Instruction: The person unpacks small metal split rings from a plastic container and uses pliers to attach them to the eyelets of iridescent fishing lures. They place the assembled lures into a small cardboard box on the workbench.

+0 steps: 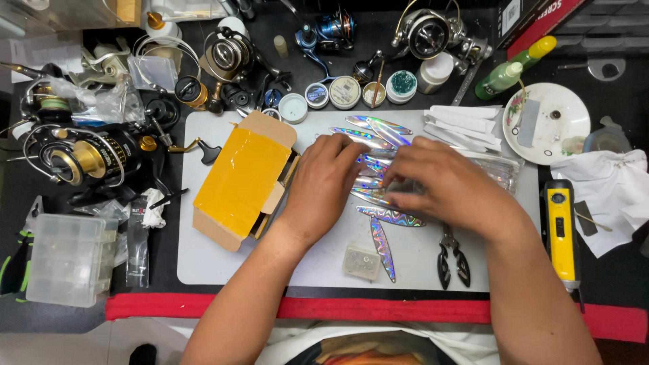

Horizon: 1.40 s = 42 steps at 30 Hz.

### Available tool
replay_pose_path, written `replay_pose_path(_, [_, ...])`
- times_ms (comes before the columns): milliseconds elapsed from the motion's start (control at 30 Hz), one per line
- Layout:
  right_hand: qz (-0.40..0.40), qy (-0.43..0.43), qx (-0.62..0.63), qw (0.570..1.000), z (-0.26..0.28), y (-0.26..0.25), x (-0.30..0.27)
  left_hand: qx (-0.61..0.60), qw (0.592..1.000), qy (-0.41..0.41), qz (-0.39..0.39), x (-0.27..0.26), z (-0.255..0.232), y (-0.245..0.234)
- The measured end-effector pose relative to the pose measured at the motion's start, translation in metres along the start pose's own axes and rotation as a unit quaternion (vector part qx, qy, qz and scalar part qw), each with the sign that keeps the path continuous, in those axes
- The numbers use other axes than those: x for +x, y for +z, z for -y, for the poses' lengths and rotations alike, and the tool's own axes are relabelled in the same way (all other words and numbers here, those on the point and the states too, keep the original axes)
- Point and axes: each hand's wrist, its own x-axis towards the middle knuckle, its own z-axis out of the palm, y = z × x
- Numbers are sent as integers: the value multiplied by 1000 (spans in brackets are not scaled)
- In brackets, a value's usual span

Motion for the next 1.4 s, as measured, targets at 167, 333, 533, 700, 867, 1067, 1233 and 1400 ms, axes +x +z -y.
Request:
replay_pose_path(167, [61, 20, -49, 997, -11, 23, 6, 7, 999, 21, 46, -10, 6, 0])
replay_pose_path(333, [65, 26, -66, 995, -15, 32, 10, -10, 996, 32, 77, -12, 1, -1])
replay_pose_path(533, [42, 51, 63, 996, -13, 9, 6, -1, 997, 10, 82, -8, -2, 8])
replay_pose_path(700, [-73, 118, 167, 976, -11, -23, -3, -19, 998, -15, 58, -5, -3, 17])
replay_pose_path(867, [-225, 182, 173, 941, -30, -36, -21, -15, 999, -17, 24, 3, 0, 27])
replay_pose_path(1067, [-286, 222, 23, 932, -45, -42, -33, -2, 1000, -19, 11, 10, -4, 30])
replay_pose_path(1233, [-294, 182, -32, 938, -58, -36, -36, 1, 998, 39, 42, 12, -12, 2])
replay_pose_path(1400, [-244, 123, -94, 957, -54, -35, -35, 2, 964, 141, 224, 16, -5, 2])
